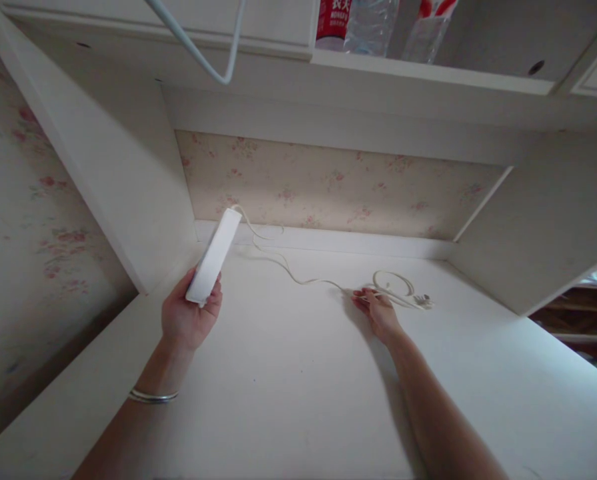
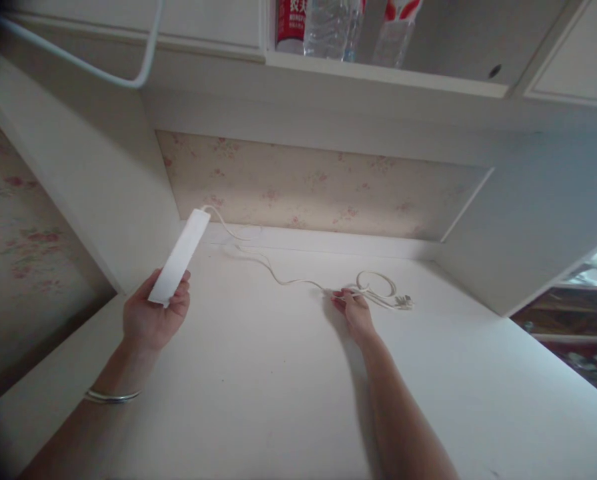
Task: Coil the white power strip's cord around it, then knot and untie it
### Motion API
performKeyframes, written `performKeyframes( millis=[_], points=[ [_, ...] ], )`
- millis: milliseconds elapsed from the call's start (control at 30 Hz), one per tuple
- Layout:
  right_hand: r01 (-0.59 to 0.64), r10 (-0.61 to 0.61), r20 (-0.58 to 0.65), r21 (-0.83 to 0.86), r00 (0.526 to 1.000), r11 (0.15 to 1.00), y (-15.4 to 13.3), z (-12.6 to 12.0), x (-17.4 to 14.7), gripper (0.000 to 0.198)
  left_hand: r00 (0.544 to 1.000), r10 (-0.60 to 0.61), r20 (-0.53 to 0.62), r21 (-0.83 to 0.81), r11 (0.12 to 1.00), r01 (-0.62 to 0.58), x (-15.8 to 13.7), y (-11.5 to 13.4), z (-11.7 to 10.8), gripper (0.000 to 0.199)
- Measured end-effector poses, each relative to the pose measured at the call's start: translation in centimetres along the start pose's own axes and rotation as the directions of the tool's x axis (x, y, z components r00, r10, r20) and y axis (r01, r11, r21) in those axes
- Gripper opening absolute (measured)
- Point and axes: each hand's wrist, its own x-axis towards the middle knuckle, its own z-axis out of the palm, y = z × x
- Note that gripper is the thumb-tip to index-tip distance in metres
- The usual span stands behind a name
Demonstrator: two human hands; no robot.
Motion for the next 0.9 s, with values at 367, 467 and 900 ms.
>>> performKeyframes(
  millis=[367, 467, 900],
  points=[
    [0.051, -0.081, -0.464, -0.077, 0.882, 0.996, -5.1, -12.9, 6.5, 0.014, 0.859, 0.413, -0.302, 0.399, 0.873, -0.280, 2.8, 0.8, -3.2, 0.012],
    [0.043, -0.086, -0.428, -0.108, 0.900, 0.993, -6.2, -15.1, 7.2, 0.014, 0.859, 0.378, -0.346, 0.422, 0.880, -0.217, 3.1, -0.3, -3.5, 0.013],
    [0.087, -0.136, -0.209, -0.231, 0.968, 0.969, -5.0, -14.6, 3.9, 0.023, 0.841, 0.387, -0.379, 0.682, 0.731, -0.029, 3.2, -2.4, -4.4, 0.027]
  ],
)
